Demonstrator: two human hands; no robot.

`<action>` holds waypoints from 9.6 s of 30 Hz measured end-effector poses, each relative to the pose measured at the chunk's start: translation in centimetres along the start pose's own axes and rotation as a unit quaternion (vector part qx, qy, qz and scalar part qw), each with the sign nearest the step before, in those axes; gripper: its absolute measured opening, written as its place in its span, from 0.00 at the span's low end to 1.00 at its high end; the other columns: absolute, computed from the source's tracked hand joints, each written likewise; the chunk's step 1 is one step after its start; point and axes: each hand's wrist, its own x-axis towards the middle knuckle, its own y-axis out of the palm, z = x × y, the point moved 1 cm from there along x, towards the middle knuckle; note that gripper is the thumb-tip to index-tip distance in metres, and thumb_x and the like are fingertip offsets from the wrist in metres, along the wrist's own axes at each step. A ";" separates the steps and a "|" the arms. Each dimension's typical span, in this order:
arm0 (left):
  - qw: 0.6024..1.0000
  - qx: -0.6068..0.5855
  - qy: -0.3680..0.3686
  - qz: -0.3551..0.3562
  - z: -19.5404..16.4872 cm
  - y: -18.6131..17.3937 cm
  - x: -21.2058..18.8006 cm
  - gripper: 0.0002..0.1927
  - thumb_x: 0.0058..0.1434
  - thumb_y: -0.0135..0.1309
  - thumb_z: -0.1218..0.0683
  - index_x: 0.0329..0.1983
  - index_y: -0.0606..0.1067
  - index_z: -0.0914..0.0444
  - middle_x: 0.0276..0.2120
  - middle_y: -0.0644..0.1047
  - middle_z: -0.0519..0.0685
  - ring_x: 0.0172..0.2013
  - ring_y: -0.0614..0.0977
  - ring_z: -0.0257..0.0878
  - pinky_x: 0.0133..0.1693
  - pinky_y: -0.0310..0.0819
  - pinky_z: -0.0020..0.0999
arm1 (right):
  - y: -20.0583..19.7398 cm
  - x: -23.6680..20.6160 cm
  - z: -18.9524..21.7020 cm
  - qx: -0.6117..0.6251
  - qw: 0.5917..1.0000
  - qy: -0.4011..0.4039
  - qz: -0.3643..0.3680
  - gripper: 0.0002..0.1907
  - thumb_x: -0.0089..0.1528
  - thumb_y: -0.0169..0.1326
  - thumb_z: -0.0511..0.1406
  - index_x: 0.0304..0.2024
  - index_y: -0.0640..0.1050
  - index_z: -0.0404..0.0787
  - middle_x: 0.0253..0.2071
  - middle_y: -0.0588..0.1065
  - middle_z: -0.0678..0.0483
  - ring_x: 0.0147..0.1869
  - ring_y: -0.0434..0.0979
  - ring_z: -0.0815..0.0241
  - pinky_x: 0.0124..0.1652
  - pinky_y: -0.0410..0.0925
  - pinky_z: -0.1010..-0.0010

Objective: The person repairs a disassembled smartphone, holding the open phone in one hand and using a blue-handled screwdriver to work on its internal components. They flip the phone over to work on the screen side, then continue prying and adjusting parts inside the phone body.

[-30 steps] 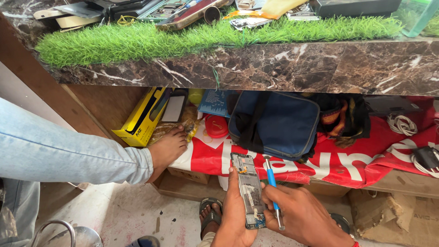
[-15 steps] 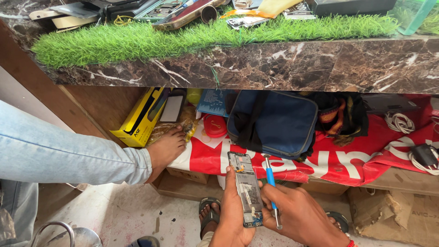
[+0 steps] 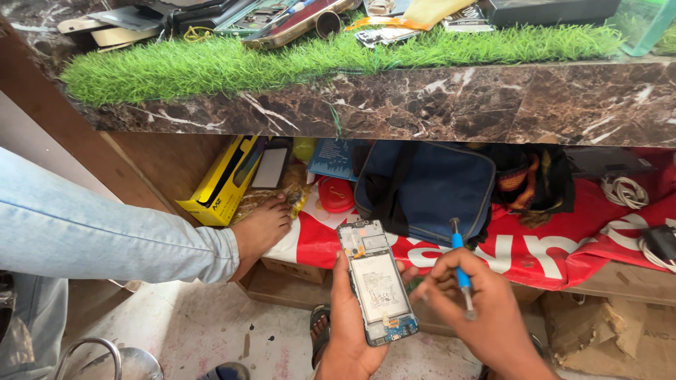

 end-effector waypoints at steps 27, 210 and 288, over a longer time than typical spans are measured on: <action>0.991 0.041 0.124 0.020 -0.4 3.6 -1.6 0.38 0.66 0.30 0.31 0.57 0.72 0.65 0.41 0.81 0.56 0.38 0.83 0.46 0.40 0.81 0.44 | 2.7 -3.5 0.7 -0.026 0.979 -0.180 -0.096 0.19 0.46 0.69 0.25 0.38 0.77 0.39 0.37 0.85 0.53 0.49 0.87 0.60 0.51 0.76 0.68; 0.936 0.143 0.188 -0.263 -0.3 -3.1 -1.9 0.25 0.57 0.63 0.42 0.47 0.70 0.62 0.28 0.74 0.44 0.28 0.74 0.31 0.31 0.70 0.28 | 1.8 -4.4 -1.9 0.044 0.988 0.133 0.065 0.07 0.56 0.62 0.30 0.37 0.84 0.35 0.22 0.81 0.52 0.25 0.80 0.67 0.25 0.75 0.73; 0.782 0.561 0.267 -0.041 2.8 1.4 -5.1 0.24 0.57 0.61 0.56 0.57 0.71 0.61 0.44 0.81 0.54 0.46 0.85 0.45 0.47 0.76 0.38 | -0.5 -3.0 -2.7 0.179 0.946 0.222 -0.154 0.25 0.55 0.60 0.24 0.56 0.77 0.39 0.42 0.79 0.50 0.44 0.79 0.63 0.41 0.74 0.69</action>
